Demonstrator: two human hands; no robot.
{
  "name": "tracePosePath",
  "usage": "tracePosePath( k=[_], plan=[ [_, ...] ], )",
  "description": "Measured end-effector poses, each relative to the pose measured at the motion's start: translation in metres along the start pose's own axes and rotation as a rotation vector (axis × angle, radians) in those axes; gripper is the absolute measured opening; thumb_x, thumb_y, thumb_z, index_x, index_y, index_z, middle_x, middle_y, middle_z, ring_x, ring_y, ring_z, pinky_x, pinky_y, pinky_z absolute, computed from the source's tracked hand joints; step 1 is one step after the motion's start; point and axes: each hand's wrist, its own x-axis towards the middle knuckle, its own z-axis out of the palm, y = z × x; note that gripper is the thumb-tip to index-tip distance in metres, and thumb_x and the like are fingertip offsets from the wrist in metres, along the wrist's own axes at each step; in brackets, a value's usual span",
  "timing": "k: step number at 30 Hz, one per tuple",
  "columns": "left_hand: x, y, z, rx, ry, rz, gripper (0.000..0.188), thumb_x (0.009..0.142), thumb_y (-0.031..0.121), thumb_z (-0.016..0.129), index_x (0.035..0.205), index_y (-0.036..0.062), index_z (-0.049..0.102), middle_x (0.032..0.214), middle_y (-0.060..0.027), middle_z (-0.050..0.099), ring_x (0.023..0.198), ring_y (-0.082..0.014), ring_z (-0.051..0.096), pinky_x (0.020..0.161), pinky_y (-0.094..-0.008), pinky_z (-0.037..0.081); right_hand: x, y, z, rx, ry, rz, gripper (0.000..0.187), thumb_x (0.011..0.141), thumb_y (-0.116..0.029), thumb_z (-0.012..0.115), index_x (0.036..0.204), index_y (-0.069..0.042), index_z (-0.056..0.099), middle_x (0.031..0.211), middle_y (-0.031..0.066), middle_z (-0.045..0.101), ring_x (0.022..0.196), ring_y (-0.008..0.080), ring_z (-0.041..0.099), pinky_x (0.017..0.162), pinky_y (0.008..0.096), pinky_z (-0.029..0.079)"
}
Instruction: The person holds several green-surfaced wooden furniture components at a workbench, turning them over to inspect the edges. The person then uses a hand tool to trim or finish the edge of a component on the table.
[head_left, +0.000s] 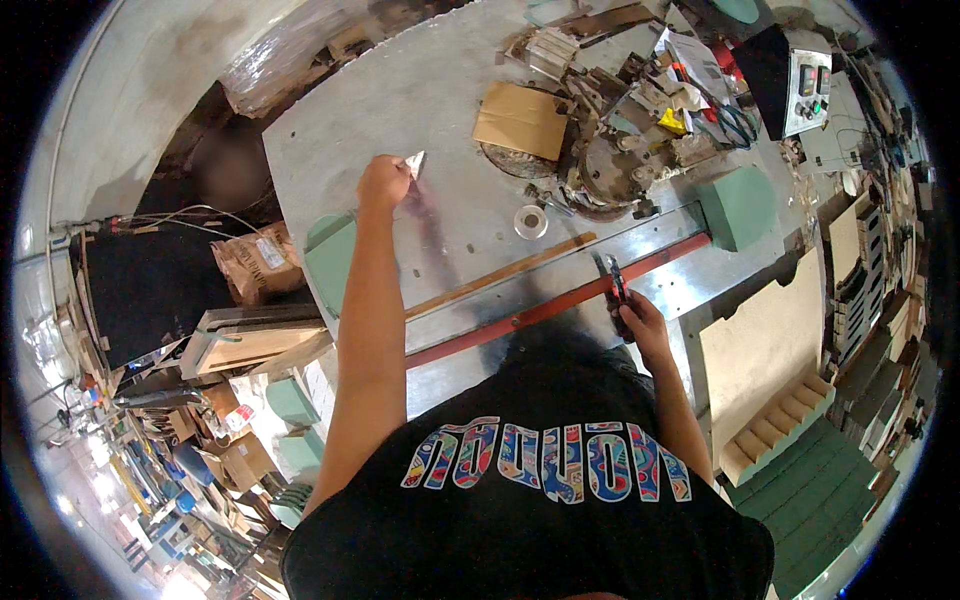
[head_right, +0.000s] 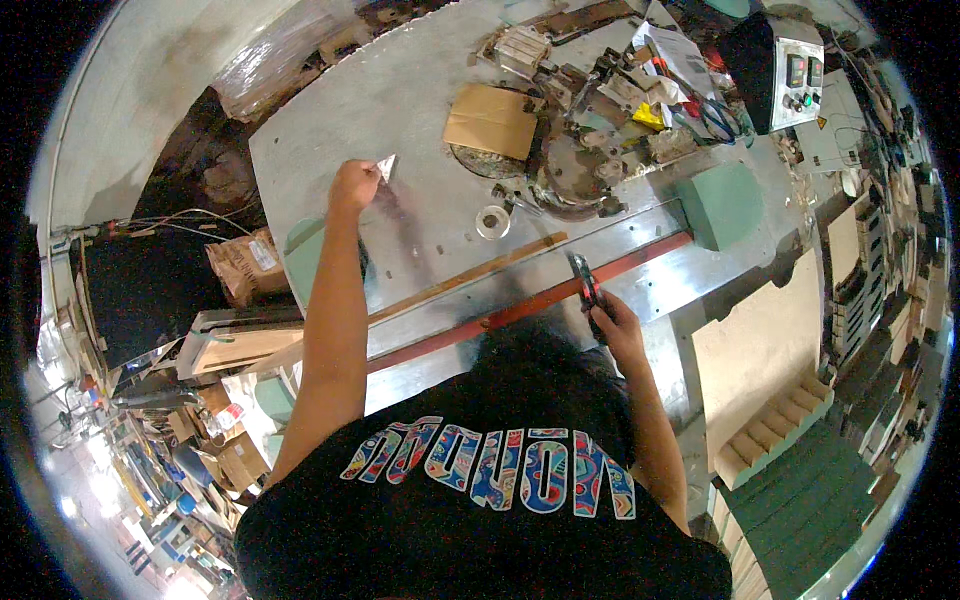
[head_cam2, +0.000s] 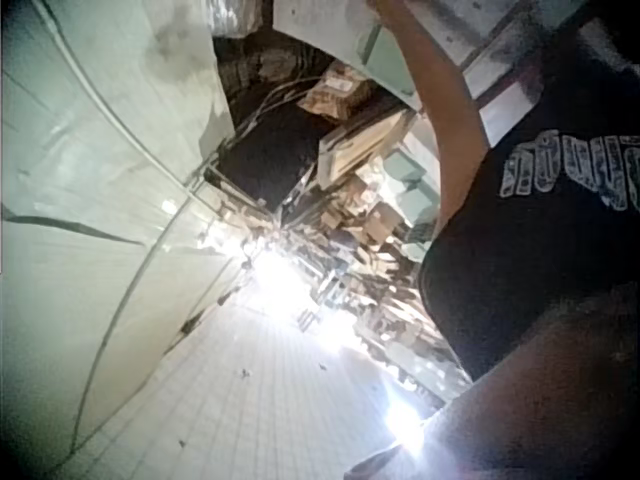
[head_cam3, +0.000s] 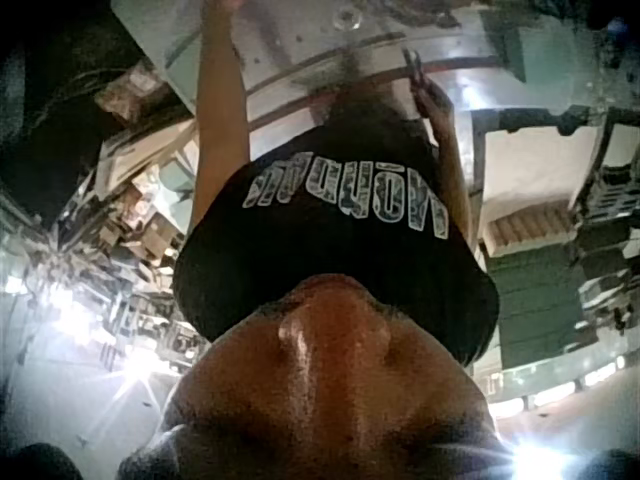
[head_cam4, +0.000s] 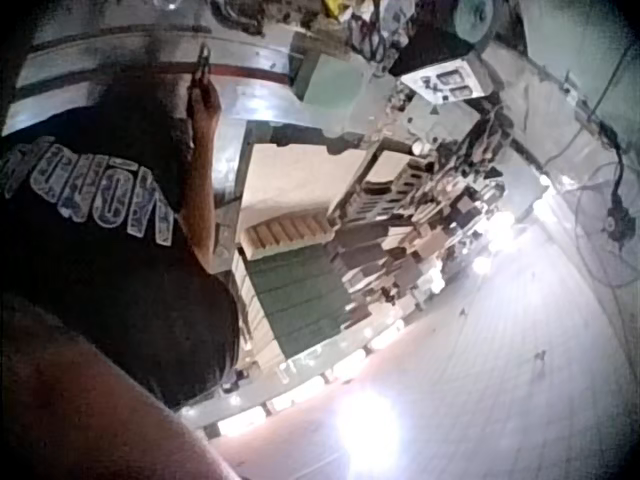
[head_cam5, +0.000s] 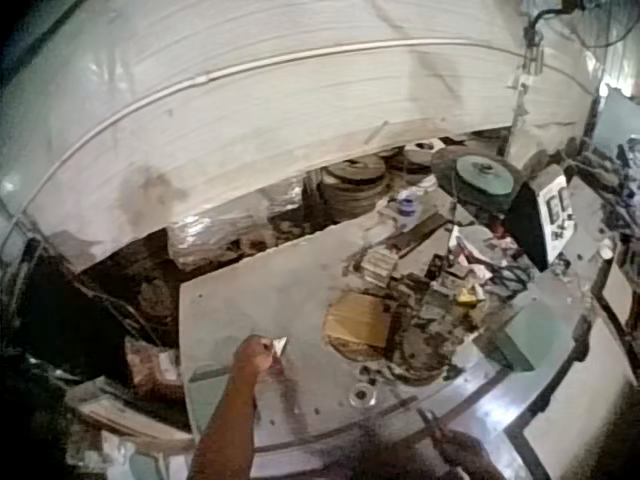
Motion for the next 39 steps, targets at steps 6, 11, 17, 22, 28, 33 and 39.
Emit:
tracePosePath(
  k=[6,11,17,22,28,33,39],
  plan=[
    [-0.024,-0.005,0.004,0.07,0.334,0.018,0.033,0.102,0.027,0.067,0.127,0.0127,0.082,0.131,-0.018,0.079,0.117,-0.0407,0.075,0.097,-0.0526,0.059,0.006,0.001,0.001,-0.031,-0.009,-0.031,0.041,0.111,-0.018,0.069,0.148,-0.003,0.066,0.106,-0.0001,0.074,0.089,0.0096,0.065,0.075,0.0266,0.051],
    [-0.158,0.06,0.001,-0.488,0.321,0.052,0.032,0.105,0.026,0.073,0.129,0.006,0.081,0.117,-0.0143,0.083,0.094,-0.0264,0.079,0.086,-0.0406,0.062,-0.014,-0.051,0.031,0.11,-0.215,-0.014,0.04,0.11,-0.014,0.072,0.146,-0.001,0.063,0.114,0.0065,0.076,0.096,0.0144,0.072,0.08,0.0312,0.059],
    [-0.304,0.103,0.057,-0.939,-0.139,0.402,0.03,0.115,0.025,0.066,0.135,0.0051,0.075,0.118,-0.0044,0.081,0.1,-0.0118,0.075,0.088,-0.0301,0.06,-0.026,-0.11,0.101,-0.019,-0.392,-0.253,0.036,0.111,-0.009,0.07,0.145,0.0,0.063,0.119,0.0075,0.076,0.101,0.0159,0.074,0.086,0.0341,0.062],
    [-0.31,0.103,0.042,-1.368,-0.539,-0.088,0.034,0.119,0.027,0.059,0.143,0.0051,0.069,0.111,-0.0011,0.077,0.097,-0.011,0.071,0.087,-0.0296,0.059,-0.018,-0.126,0.146,-0.278,-0.415,-0.236,0.029,0.107,-0.022,0.076,0.125,0.001,0.075,0.107,0.0147,0.081,0.101,0.0249,0.078,0.089,0.0401,0.062],
    [-0.22,0.067,0.009,-0.943,-0.166,0.162,0.027,0.118,0.026,0.06,0.133,0.0038,0.066,0.1,-0.0059,0.076,0.083,-0.0123,0.069,0.073,-0.0299,0.056,0.044,-0.048,0.102,-1.051,-0.008,-0.789,0.042,0.104,-0.023,0.073,0.145,-0.013,0.07,0.132,0.0146,0.073,0.129,0.0397,0.066,0.113,0.0525,0.049],
    [-0.141,0.084,-0.034,-0.446,-0.256,0.217,0.025,0.113,0.031,0.066,0.118,0.0066,0.068,0.093,-0.0112,0.078,0.085,-0.0236,0.077,0.077,-0.0422,0.059,0.053,-0.01,0.041,-1.18,0.377,-0.68,0.052,0.104,-0.029,0.069,0.155,-0.022,0.062,0.152,0.0089,0.06,0.143,0.0365,0.054,0.123,0.0593,0.035],
    [-0.089,0.127,-0.036,0.233,-0.056,0.687,0.027,0.107,0.038,0.068,0.115,0.0141,0.077,0.094,-0.0112,0.081,0.088,-0.0358,0.079,0.08,-0.0528,0.059,0.056,-0.001,0.023,-1.235,0.372,-0.776,0.058,0.099,-0.023,0.066,0.156,-0.024,0.062,0.151,0.0084,0.06,0.142,0.0352,0.054,0.124,0.0587,0.035]
  ],
)
